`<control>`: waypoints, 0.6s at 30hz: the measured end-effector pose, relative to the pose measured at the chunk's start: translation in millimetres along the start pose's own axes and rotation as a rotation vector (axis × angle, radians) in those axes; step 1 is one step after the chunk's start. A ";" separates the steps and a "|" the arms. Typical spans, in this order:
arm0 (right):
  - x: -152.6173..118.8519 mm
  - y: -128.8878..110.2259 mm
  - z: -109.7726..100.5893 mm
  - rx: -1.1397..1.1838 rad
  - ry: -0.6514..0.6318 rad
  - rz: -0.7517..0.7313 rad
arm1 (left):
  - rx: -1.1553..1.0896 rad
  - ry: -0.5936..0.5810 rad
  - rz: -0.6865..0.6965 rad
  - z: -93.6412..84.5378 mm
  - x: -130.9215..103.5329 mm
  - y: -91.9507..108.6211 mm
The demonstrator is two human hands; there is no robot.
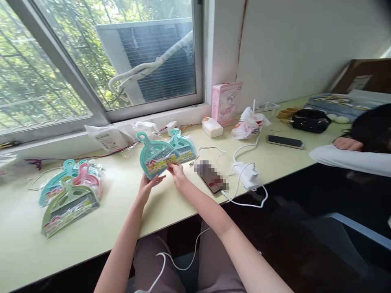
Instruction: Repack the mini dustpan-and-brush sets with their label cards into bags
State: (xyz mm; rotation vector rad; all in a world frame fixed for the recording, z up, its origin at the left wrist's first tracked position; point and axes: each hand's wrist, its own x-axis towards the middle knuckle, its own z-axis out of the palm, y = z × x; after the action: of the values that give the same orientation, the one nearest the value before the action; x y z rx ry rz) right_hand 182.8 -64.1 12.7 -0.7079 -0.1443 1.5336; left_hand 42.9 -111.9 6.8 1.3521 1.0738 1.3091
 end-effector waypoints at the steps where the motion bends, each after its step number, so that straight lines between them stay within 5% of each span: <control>1: 0.9 -2.3 0.6 0.014 0.007 -0.014 | 0.015 -0.034 -0.032 2.6 -1.5 0.7; 7: -1.5 -1.8 3.9 0.027 0.006 -0.069 | 0.065 -0.034 -0.068 6.3 -0.5 7.1; 13: -5.3 10.5 6.9 -0.004 0.002 -0.104 | 0.072 0.095 0.017 6.9 4.7 7.5; 18: -8.8 4.7 11.4 0.032 -0.163 -0.059 | 0.108 0.132 0.054 9.6 2.8 15.3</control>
State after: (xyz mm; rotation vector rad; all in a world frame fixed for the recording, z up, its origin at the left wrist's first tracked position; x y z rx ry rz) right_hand 172.3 -69.2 22.3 -0.5486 -0.2596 1.5331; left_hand 52.4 -112.3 22.5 1.3983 1.2199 1.4139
